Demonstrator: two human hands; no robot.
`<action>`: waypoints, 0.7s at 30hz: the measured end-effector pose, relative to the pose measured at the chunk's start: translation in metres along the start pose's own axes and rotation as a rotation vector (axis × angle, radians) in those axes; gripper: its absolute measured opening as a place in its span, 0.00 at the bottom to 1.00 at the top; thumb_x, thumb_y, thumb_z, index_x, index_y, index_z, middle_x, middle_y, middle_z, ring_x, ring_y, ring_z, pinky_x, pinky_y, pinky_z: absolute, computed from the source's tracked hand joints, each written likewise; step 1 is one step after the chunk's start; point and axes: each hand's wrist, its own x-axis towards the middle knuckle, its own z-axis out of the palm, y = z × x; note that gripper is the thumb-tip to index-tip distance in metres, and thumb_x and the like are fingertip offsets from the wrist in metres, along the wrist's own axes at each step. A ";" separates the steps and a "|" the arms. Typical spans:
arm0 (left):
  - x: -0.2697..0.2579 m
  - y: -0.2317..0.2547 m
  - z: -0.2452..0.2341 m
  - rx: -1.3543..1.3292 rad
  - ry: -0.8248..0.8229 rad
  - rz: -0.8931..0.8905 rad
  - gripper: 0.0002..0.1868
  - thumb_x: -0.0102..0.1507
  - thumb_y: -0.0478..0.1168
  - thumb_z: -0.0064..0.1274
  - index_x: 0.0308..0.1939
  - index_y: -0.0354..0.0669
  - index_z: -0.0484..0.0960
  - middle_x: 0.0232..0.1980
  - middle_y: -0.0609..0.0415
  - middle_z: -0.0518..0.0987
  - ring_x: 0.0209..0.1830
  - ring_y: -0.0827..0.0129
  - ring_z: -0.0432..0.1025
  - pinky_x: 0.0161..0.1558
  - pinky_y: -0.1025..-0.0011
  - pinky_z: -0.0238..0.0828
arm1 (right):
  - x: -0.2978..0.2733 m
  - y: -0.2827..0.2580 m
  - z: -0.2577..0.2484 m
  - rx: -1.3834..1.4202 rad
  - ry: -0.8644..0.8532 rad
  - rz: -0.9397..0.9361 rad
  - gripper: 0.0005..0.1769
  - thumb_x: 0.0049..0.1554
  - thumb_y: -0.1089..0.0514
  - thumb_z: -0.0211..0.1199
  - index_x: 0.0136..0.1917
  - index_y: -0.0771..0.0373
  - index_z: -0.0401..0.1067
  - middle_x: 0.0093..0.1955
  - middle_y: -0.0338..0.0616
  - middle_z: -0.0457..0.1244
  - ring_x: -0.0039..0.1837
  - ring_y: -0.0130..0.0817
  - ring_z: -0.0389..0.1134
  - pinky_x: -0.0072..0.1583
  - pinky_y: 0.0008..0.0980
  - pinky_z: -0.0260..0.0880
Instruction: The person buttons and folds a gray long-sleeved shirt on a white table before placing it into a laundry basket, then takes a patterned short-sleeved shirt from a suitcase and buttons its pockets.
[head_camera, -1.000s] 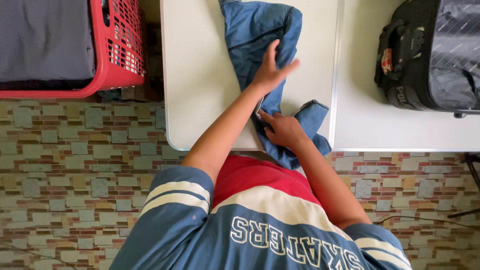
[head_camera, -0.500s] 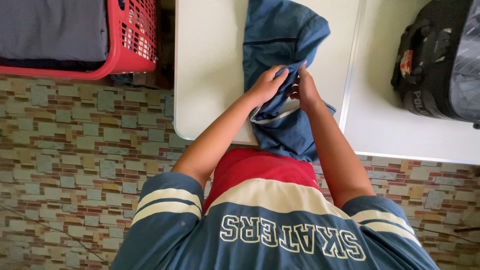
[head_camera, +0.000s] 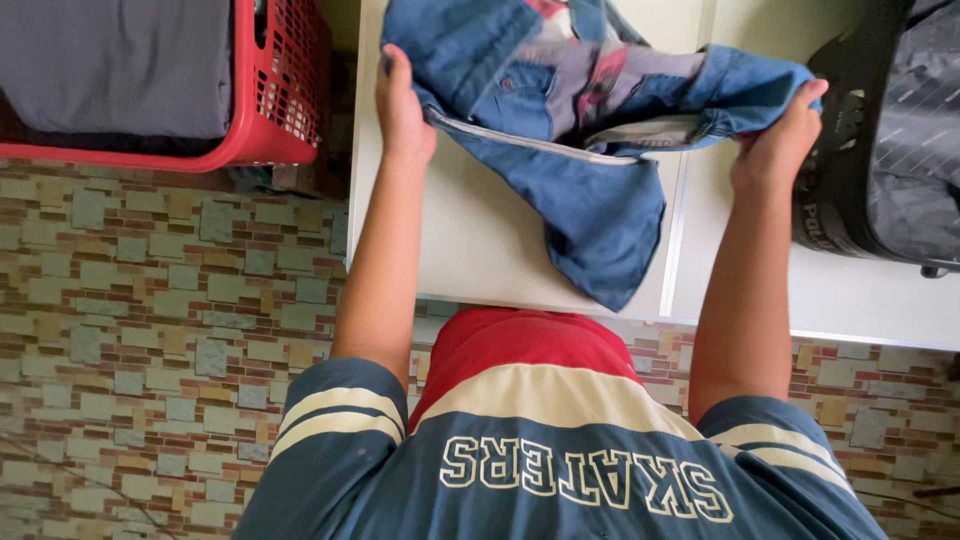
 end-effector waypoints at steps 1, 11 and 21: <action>0.005 0.002 -0.008 0.237 0.040 0.041 0.36 0.71 0.57 0.42 0.72 0.30 0.63 0.71 0.39 0.69 0.71 0.52 0.65 0.72 0.57 0.60 | 0.006 -0.006 -0.004 -0.169 0.033 0.042 0.29 0.71 0.35 0.48 0.56 0.64 0.70 0.49 0.45 0.70 0.46 0.35 0.74 0.45 0.35 0.74; -0.077 -0.134 -0.026 1.546 -0.157 0.485 0.43 0.60 0.43 0.62 0.74 0.37 0.57 0.76 0.34 0.60 0.76 0.41 0.58 0.73 0.53 0.57 | -0.070 0.117 0.001 -1.334 -0.366 0.178 0.46 0.62 0.29 0.57 0.73 0.70 0.65 0.63 0.71 0.64 0.65 0.61 0.66 0.65 0.52 0.65; -0.076 -0.153 0.010 1.805 -0.854 0.180 0.48 0.57 0.30 0.55 0.81 0.57 0.57 0.63 0.44 0.70 0.62 0.47 0.69 0.56 0.54 0.71 | -0.168 0.119 0.071 -1.800 -0.702 0.155 0.34 0.57 0.32 0.61 0.59 0.65 0.72 0.50 0.58 0.70 0.54 0.58 0.72 0.57 0.54 0.70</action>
